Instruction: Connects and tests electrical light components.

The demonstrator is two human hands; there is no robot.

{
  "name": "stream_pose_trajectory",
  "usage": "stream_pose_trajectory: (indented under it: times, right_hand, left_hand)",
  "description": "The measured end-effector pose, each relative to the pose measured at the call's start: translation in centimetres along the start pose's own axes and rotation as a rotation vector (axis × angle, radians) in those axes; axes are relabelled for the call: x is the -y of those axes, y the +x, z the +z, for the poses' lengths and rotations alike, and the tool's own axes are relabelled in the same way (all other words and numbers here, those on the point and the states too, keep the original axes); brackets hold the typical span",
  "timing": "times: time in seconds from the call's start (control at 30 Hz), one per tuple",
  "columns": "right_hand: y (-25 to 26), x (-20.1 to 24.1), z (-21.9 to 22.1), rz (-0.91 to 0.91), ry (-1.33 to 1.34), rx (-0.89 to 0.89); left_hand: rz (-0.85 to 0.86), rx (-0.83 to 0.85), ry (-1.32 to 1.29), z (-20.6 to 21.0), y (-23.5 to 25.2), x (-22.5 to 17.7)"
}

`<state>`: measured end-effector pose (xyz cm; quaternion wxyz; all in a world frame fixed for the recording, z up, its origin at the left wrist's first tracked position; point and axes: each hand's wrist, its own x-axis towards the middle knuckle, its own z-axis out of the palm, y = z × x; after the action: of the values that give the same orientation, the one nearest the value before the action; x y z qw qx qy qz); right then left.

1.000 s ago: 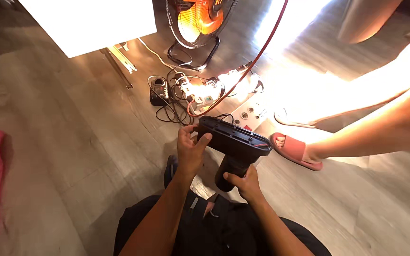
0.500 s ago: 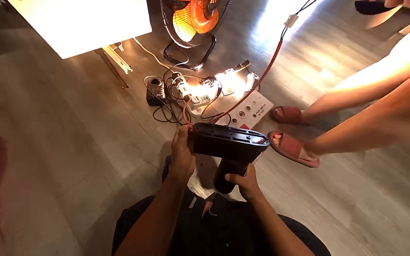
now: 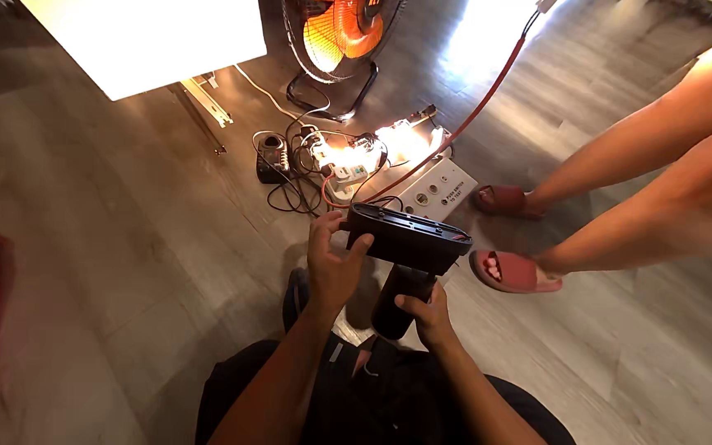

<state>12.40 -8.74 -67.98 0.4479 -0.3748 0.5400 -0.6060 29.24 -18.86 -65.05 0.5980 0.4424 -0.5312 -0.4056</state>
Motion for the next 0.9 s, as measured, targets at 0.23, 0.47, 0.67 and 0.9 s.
stream_pose_trajectory:
  times: [0.23, 0.47, 0.67, 0.9]
  right_hand:
    - [-0.1, -0.4, -0.4, 0.007, 0.091, 0.076]
    - [-0.7, 0.0, 0.3, -0.015, 0.035, 0.091]
    - [0.2, 0.6, 0.6, 0.031, -0.433, -0.105]
    - [0.1, -0.1, 0.8, 0.014, -0.596, -0.066]
  left_hand:
    - [-0.43, 0.043, -0.529, -0.1, 0.6, -0.7]
    - [-0.684, -0.201, -0.549, 0.0, 1.3, -1.0]
    - [-0.924, -0.182, -0.534, -0.4, 1.3, -0.7]
    - [-0.918, -0.176, -0.421, -0.2, 1.0, -0.1]
